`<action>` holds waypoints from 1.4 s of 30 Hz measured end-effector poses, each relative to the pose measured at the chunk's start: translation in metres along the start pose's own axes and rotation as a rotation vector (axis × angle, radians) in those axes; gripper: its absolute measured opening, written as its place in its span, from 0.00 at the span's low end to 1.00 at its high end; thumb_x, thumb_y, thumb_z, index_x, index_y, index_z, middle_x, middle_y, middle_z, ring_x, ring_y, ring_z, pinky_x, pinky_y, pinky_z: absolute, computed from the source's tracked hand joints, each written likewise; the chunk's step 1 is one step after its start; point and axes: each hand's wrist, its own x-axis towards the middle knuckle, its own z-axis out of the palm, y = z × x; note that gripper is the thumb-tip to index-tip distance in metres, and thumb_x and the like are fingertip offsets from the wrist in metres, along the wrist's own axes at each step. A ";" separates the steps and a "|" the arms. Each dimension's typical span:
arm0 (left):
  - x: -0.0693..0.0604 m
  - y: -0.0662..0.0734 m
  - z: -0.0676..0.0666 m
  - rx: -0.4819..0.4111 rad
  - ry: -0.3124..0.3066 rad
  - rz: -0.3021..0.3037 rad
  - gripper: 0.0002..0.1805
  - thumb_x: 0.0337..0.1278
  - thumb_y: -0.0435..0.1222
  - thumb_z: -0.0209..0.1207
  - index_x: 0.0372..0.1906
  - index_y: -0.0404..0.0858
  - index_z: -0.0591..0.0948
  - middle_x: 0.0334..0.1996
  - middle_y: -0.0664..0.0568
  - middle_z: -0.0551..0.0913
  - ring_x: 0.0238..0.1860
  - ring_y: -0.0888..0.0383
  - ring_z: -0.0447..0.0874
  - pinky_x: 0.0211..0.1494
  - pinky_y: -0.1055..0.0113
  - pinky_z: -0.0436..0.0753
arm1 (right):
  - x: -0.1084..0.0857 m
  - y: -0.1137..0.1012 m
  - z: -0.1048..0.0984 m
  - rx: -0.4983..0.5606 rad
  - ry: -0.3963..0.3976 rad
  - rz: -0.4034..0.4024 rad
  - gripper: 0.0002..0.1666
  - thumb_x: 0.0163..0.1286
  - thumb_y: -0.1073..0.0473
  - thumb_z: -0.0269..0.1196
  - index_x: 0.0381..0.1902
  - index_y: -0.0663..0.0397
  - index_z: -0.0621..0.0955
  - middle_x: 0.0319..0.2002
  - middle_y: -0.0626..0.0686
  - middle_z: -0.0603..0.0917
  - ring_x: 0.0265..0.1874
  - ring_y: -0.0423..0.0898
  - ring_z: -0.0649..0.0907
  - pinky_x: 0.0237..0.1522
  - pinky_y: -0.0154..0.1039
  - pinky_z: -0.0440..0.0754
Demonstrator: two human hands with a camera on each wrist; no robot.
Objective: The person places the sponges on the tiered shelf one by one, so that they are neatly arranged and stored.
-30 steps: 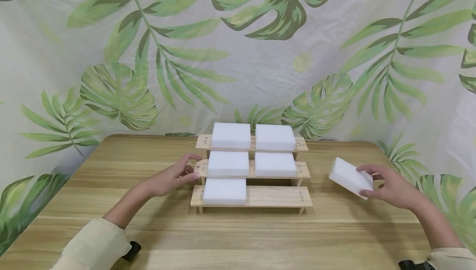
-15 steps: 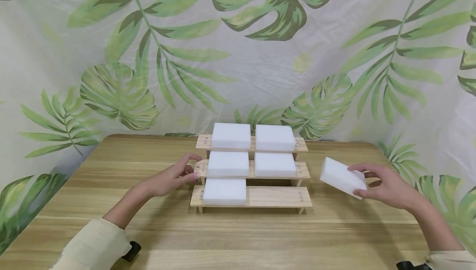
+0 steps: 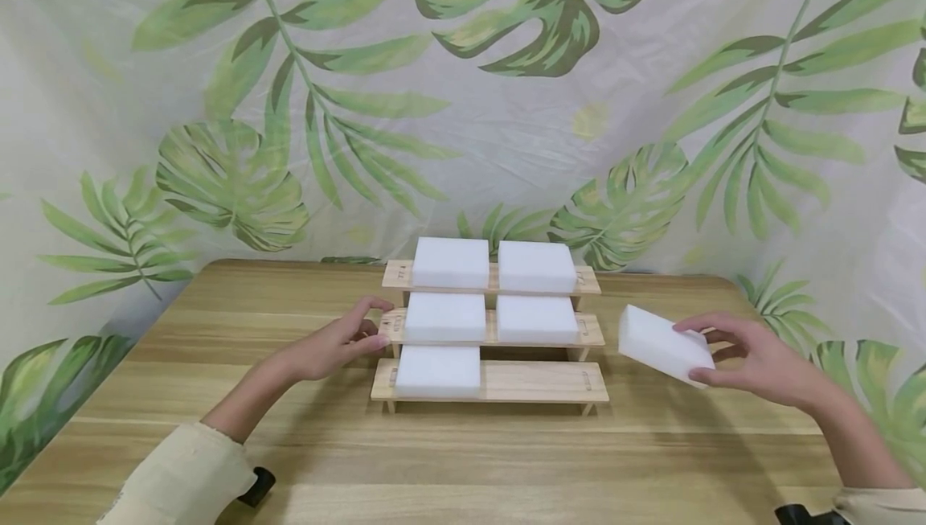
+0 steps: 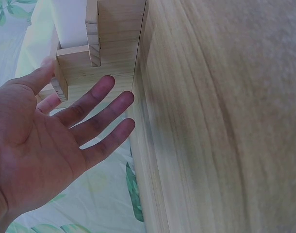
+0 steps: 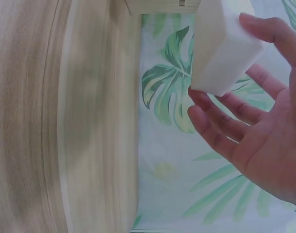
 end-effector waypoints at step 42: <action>0.001 -0.003 0.000 0.013 -0.001 0.001 0.28 0.84 0.40 0.48 0.73 0.31 0.53 0.44 0.40 0.84 0.51 0.43 0.83 0.54 0.44 0.78 | 0.020 -0.049 0.031 0.051 -0.130 -0.308 0.39 0.49 0.64 0.84 0.58 0.48 0.80 0.53 0.47 0.83 0.47 0.39 0.81 0.42 0.37 0.84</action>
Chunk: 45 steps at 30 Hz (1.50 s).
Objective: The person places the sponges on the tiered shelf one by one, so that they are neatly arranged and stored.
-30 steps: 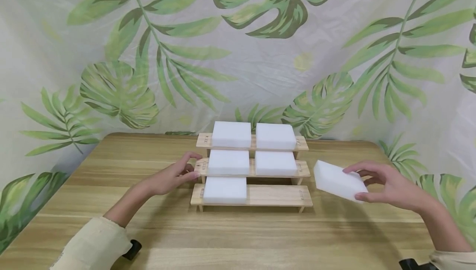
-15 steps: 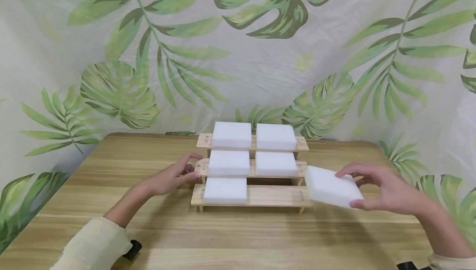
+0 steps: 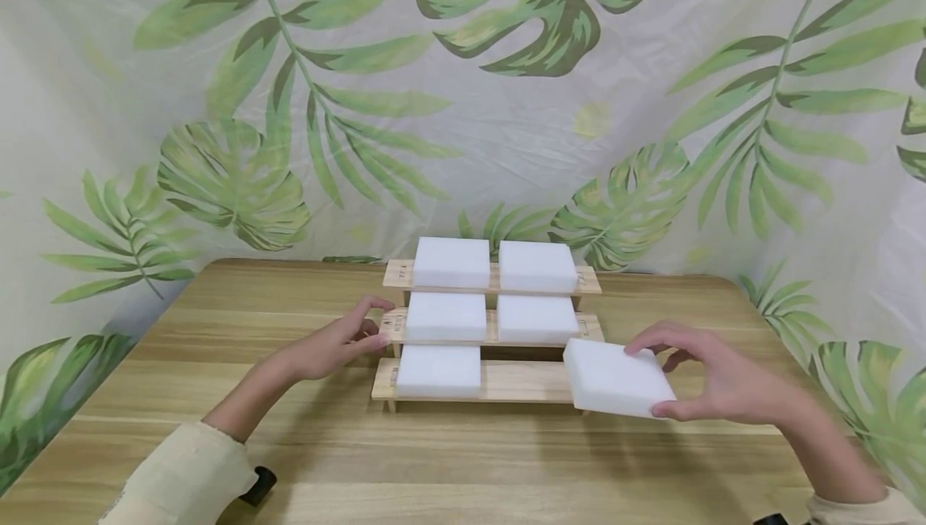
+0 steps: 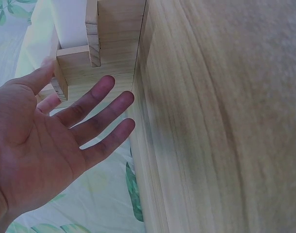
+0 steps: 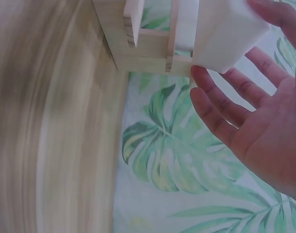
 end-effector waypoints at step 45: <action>-0.001 0.005 0.001 -0.028 0.000 -0.011 0.28 0.83 0.39 0.49 0.74 0.32 0.53 0.45 0.40 0.84 0.51 0.45 0.82 0.54 0.46 0.78 | 0.033 -0.008 0.061 -0.054 -0.051 0.119 0.30 0.57 0.44 0.80 0.55 0.46 0.85 0.53 0.48 0.84 0.48 0.40 0.81 0.39 0.40 0.83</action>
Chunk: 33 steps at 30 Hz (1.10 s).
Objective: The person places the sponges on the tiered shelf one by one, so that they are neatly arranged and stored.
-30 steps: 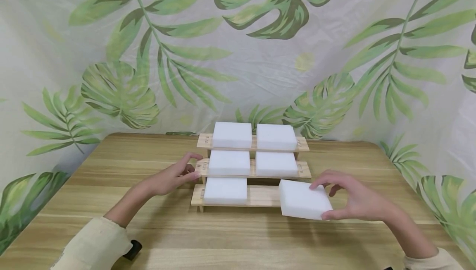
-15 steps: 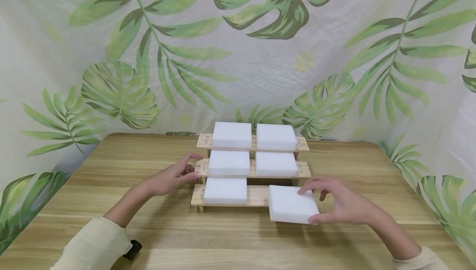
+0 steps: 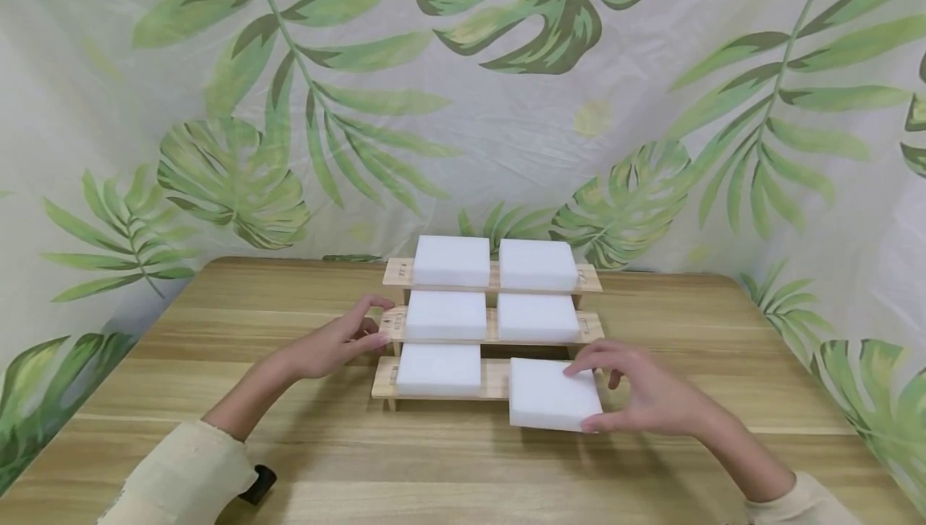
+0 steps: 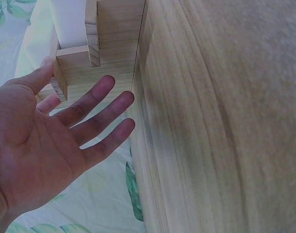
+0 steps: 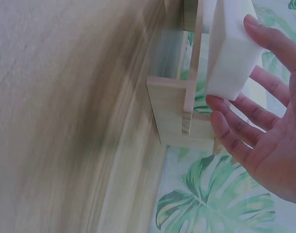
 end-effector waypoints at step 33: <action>0.001 -0.003 0.000 0.010 0.004 0.007 0.28 0.83 0.39 0.49 0.73 0.32 0.53 0.45 0.40 0.84 0.51 0.45 0.83 0.54 0.46 0.79 | 0.002 -0.003 0.006 0.019 -0.047 0.094 0.31 0.59 0.47 0.79 0.57 0.46 0.82 0.52 0.49 0.80 0.46 0.44 0.79 0.41 0.40 0.82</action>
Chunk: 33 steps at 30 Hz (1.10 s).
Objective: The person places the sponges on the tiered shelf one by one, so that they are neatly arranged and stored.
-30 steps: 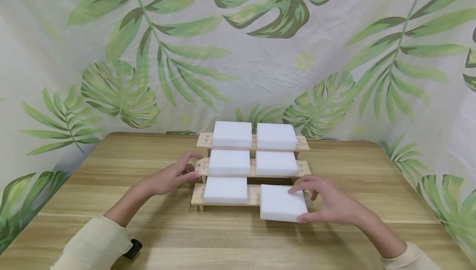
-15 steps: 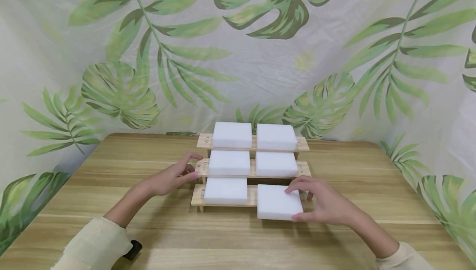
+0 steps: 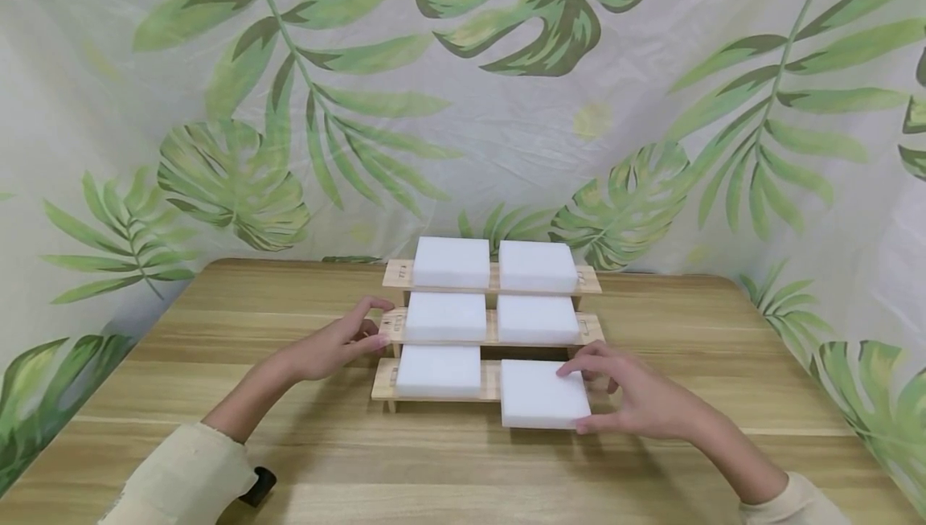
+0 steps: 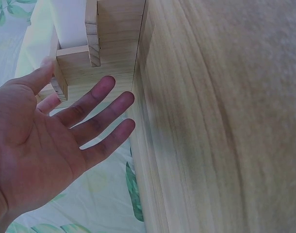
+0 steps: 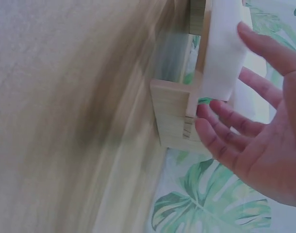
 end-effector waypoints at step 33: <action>0.000 -0.003 -0.001 0.001 -0.003 0.002 0.28 0.84 0.40 0.48 0.73 0.31 0.53 0.46 0.39 0.84 0.52 0.43 0.83 0.55 0.42 0.77 | 0.010 0.009 0.005 0.085 0.069 -0.004 0.24 0.60 0.61 0.78 0.53 0.61 0.83 0.27 0.40 0.80 0.25 0.36 0.78 0.31 0.37 0.81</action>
